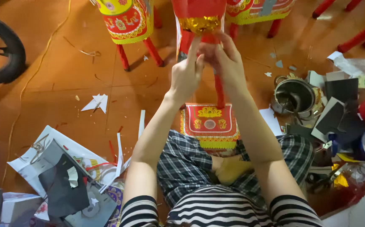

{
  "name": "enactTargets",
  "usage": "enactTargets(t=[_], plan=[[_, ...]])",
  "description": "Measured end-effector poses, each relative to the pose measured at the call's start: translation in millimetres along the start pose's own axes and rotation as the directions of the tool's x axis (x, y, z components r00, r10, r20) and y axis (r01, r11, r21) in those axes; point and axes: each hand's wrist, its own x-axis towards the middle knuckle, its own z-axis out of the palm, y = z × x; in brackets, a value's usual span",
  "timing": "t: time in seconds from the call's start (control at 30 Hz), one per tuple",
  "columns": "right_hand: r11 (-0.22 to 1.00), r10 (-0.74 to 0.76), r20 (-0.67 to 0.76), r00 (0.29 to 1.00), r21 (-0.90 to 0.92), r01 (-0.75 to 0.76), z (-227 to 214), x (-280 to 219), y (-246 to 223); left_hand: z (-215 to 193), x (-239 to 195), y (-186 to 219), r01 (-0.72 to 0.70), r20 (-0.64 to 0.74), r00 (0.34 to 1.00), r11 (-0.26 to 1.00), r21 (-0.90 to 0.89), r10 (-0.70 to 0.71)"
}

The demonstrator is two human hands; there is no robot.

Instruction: Decorating red paper horse figures with colorful paper panels and glue

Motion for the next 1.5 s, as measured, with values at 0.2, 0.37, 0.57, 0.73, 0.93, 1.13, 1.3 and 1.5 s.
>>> enactTargets(t=[0.2, 0.37, 0.57, 0.73, 0.93, 1.13, 1.3, 1.5], plan=[[0.963, 0.063, 0.146, 0.987, -0.268, -0.022, -95, -38, 92, 32, -100, -38, 0.119, 0.007, 0.993, 0.986, -0.119, -0.119], [0.479, 0.479, 0.076, 0.874, -0.858, -0.188, -138, -114, 119, 94, -206, -76, 0.327, 0.622, 0.697, 0.930, 0.166, -0.356], [0.331, 0.663, 0.042, 0.747, -0.912, -0.242, -218, -170, 93, 179, -316, -119, 0.508, 0.782, 0.483, 0.854, 0.116, -0.394], [0.443, 0.195, -0.248, 0.949, -0.841, -0.311, -279, -228, 55, 190, -340, -135, 0.448, 0.864, 0.362, 0.878, 0.169, -0.350], [0.284, -0.298, -0.595, 0.746, -0.802, -0.526, -388, -334, 24, 179, -321, -128, 0.415, 0.884, 0.313, 0.887, 0.202, -0.348], [-0.324, -0.677, -0.498, 0.542, -0.459, -0.827, -450, -457, 4, 177, -312, -117, 0.364, 0.912, 0.307, 0.919, 0.152, -0.273], [-0.302, -0.683, -0.629, 0.372, -0.221, -0.927, -480, -489, -3, 183, -313, -118, 0.331, 0.914, 0.269, 0.921, 0.207, -0.303], [-0.420, -0.662, -0.621, 0.419, -0.156, -0.894, -510, -502, -2, 182, -317, -117, 0.328, 0.905, 0.279, 0.918, 0.225, -0.321]])
